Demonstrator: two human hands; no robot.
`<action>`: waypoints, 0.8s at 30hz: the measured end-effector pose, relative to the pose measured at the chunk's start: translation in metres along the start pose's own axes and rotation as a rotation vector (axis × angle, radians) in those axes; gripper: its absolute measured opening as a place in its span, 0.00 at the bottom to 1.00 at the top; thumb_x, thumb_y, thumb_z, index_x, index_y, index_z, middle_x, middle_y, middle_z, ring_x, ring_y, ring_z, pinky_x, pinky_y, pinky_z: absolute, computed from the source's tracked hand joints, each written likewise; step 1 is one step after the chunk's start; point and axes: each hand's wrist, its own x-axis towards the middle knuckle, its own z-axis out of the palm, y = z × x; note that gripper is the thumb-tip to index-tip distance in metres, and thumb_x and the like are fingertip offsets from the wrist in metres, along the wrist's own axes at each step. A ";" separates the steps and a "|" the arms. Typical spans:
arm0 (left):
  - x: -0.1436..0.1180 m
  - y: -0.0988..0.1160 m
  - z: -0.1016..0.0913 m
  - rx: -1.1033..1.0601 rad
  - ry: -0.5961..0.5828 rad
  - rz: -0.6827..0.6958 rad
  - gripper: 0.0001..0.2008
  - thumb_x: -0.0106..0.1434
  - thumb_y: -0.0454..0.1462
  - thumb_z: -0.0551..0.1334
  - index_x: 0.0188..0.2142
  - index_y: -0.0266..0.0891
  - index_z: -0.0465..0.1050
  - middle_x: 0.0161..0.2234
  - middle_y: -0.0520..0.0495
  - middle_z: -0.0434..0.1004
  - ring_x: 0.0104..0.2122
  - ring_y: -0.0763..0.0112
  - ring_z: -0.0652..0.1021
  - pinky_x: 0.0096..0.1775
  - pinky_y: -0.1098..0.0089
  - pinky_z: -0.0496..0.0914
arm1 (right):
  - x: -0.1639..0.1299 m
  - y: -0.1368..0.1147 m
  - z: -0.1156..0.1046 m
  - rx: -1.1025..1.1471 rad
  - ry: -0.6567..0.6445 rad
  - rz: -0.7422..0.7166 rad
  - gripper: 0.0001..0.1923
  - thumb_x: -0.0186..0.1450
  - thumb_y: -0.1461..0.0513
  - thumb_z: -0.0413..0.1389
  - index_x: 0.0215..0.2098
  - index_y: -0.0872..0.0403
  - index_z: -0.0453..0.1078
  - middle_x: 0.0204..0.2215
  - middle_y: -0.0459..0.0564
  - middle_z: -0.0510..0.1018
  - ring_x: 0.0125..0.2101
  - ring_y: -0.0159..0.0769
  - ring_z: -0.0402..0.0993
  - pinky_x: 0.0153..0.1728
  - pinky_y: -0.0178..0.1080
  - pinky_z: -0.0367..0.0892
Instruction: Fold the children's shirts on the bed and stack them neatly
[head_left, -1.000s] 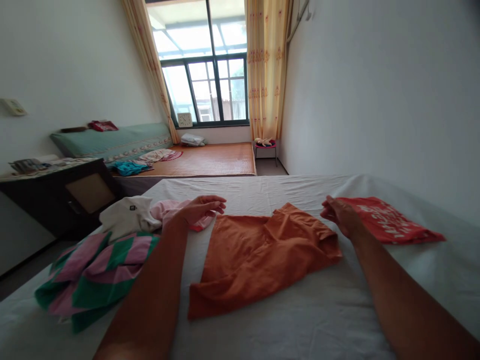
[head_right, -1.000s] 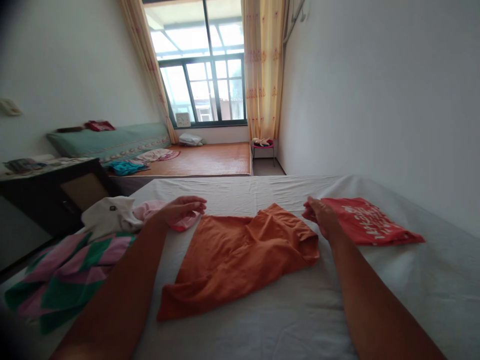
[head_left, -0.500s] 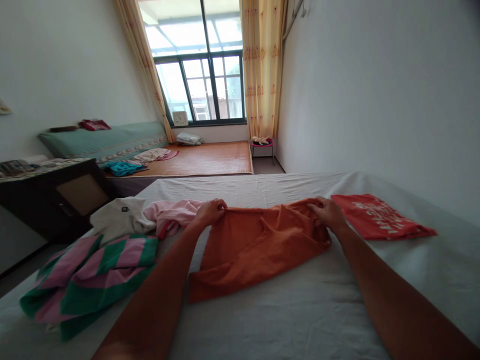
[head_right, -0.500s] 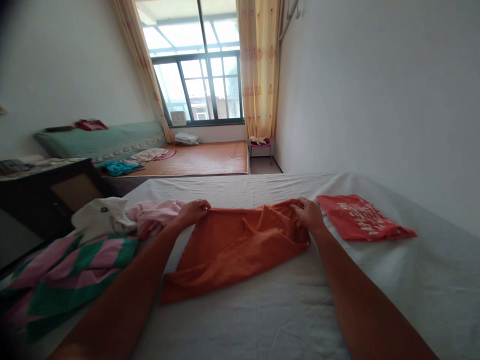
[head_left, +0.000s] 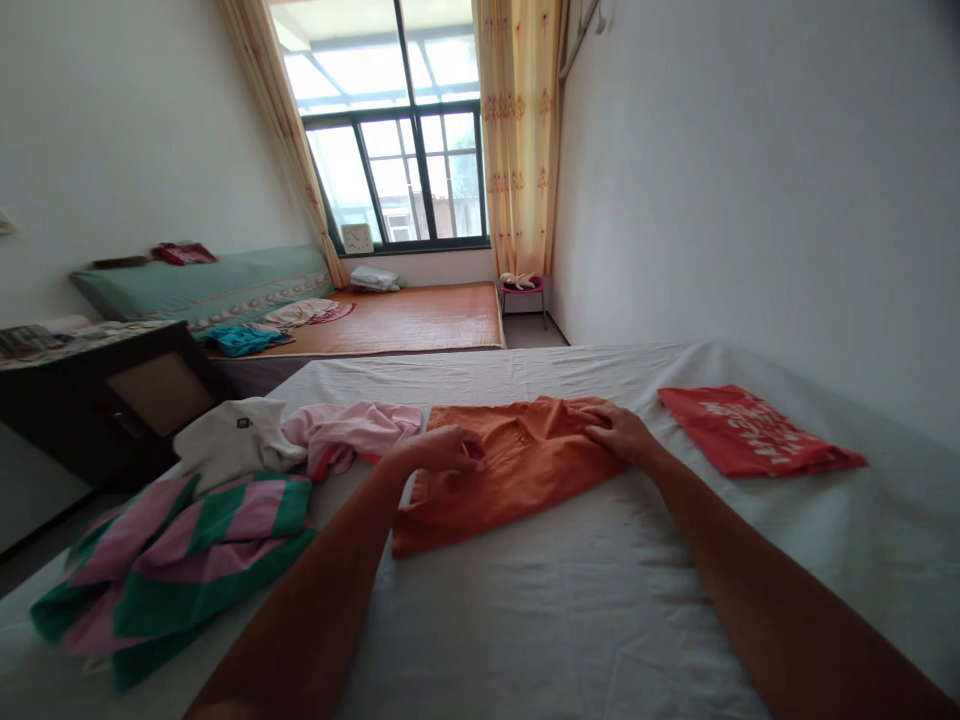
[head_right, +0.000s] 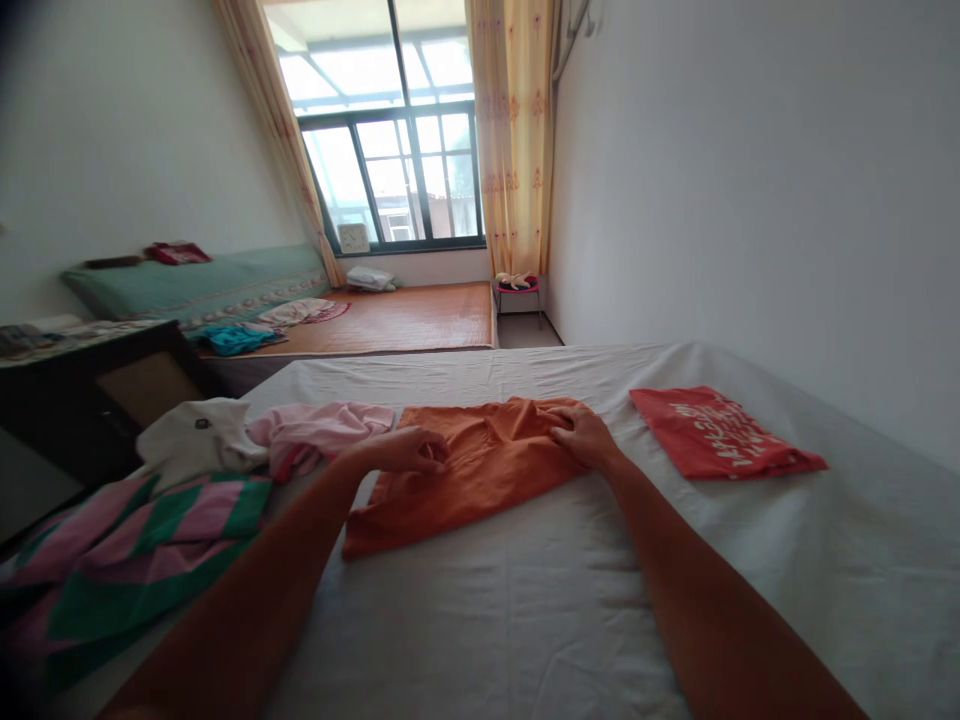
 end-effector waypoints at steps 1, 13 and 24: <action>-0.001 0.003 0.001 -0.023 -0.036 -0.014 0.17 0.52 0.42 0.67 0.40 0.38 0.76 0.34 0.49 0.79 0.30 0.70 0.76 0.30 0.76 0.66 | -0.003 -0.002 -0.010 0.130 -0.074 0.010 0.16 0.56 0.59 0.59 0.42 0.52 0.76 0.43 0.52 0.78 0.43 0.43 0.72 0.48 0.44 0.65; -0.013 0.034 -0.003 -0.078 -0.429 0.056 0.16 0.43 0.41 0.73 0.33 0.41 0.80 0.29 0.53 0.80 0.29 0.71 0.76 0.30 0.75 0.67 | -0.031 -0.020 -0.062 0.429 -0.751 0.056 0.12 0.49 0.57 0.67 0.30 0.56 0.78 0.27 0.49 0.78 0.26 0.31 0.71 0.27 0.32 0.66; -0.017 0.084 0.013 -0.353 -0.756 0.202 0.18 0.52 0.46 0.68 0.39 0.39 0.81 0.33 0.48 0.82 0.33 0.64 0.80 0.34 0.73 0.72 | -0.029 0.023 -0.080 0.542 -0.335 0.299 0.20 0.57 0.47 0.59 0.31 0.56 0.72 0.19 0.48 0.75 0.18 0.29 0.69 0.20 0.30 0.62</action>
